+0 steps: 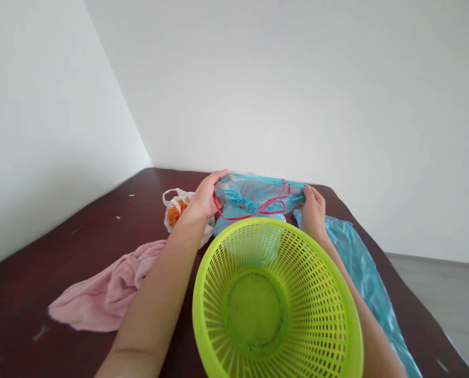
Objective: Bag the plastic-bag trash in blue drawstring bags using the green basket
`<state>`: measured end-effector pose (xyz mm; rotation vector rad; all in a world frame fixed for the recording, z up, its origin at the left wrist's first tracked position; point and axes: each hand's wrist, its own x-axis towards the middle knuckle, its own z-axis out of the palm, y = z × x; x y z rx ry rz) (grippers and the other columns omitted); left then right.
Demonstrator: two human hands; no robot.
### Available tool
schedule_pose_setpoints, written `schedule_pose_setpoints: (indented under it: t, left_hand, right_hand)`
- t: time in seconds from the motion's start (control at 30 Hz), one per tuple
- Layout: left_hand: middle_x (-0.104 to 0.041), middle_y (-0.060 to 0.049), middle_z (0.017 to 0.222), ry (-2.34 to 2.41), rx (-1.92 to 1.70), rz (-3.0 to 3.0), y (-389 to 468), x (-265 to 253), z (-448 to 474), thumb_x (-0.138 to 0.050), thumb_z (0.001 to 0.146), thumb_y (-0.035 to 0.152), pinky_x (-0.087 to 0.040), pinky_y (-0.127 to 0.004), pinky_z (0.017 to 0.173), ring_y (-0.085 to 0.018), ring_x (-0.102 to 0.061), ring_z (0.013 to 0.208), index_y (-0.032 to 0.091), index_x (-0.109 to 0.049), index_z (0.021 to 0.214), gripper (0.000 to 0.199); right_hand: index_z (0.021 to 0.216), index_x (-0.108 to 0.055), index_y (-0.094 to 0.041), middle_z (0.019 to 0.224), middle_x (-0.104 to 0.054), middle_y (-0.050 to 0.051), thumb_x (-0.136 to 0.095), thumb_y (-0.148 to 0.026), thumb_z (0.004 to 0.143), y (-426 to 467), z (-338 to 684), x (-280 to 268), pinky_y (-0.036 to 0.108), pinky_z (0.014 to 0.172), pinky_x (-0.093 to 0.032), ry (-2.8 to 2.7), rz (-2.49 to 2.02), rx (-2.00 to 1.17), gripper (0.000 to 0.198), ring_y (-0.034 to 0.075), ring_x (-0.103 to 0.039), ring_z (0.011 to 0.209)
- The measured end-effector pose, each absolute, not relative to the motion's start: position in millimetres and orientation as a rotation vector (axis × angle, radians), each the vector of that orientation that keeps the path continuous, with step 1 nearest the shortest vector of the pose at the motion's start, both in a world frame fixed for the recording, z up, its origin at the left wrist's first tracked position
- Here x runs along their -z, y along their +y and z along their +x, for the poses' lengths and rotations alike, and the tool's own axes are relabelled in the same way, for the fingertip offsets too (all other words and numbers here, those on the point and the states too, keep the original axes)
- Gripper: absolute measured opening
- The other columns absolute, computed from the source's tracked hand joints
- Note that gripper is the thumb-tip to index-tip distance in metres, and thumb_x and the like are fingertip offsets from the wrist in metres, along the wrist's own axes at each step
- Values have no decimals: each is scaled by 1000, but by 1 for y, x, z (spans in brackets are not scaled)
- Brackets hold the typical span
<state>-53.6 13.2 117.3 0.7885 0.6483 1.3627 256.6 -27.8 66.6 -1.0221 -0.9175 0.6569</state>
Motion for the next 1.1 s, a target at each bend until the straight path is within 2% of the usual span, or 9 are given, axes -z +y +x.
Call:
schedule_pose_setpoints:
  t: [0.17,0.3,0.4,0.6,0.7,0.8,1.0,1.07,1.1]
  left_hand:
    - [-86,-7,88,515,-1314,791,5,-133,-59,-89,106,58,-73,-37,74,-27,-88,82,21,-81,101,39]
    - [-89,-6,97,459,-1453,816,0,-137,-55,-92,106,54,-73,-37,85,-28,-90,98,24,-84,107,31]
    - [-90,-6,97,470,-1492,832,1,-134,-52,-95,103,48,-74,-38,87,-29,-90,102,25,-85,110,26]
    - [-87,-5,86,638,-1423,803,14,-124,-54,-98,99,39,-72,-33,75,-24,-88,81,20,-81,98,25]
    - [-84,0,81,704,-1445,758,20,-121,-59,-99,96,33,-64,-26,62,-16,-79,64,20,-78,94,25]
    - [-78,4,74,707,-1482,768,21,-121,-62,-103,93,34,-57,-23,55,-11,-70,55,21,-74,88,32]
    - [-68,7,68,551,-1533,949,9,-125,-56,-111,84,38,-49,-23,53,-9,-60,54,23,-68,79,46]
    - [-67,6,68,548,-1525,1022,5,-127,-53,-113,83,43,-45,-24,52,-9,-56,53,24,-65,77,52]
    - [-65,5,67,550,-1518,1043,3,-128,-52,-111,85,49,-43,-25,51,-10,-54,52,24,-63,75,55]
  right_hand:
    - [87,-58,-31,73,-46,-5,-79,-89,97,-24,259,-62,34,57,-40,-967,-1024,-541,62,20,-43,66]
    - [86,-56,-30,76,-48,-5,-77,-90,98,-22,263,-59,32,61,-42,-936,-1018,-498,65,19,-44,69]
    - [84,-55,-29,76,-46,-6,-82,-88,96,-20,265,-58,30,61,-42,-853,-1038,-473,65,17,-41,68]
    - [86,-49,-33,71,-43,-7,-81,-81,96,-16,276,-56,33,52,-44,-723,-1001,-540,59,19,-43,62]
    - [85,-42,-35,68,-42,-5,-78,-73,100,-15,284,-55,38,53,-50,-719,-1002,-617,54,21,-47,60]
    - [86,-44,-35,71,-45,-4,-77,-64,99,-15,285,-56,40,57,-52,-700,-999,-668,47,23,-50,65]
    - [100,-62,-31,103,-65,1,-75,-37,97,-21,268,-68,37,91,-56,-649,-939,-194,14,23,-64,97]
    - [96,-65,-30,98,-63,1,-70,-34,100,-28,263,-74,38,88,-54,-711,-877,-127,8,22,-63,89]
    - [92,-66,-29,92,-61,1,-67,-35,103,-32,261,-76,39,84,-52,-750,-852,-115,13,22,-60,83]
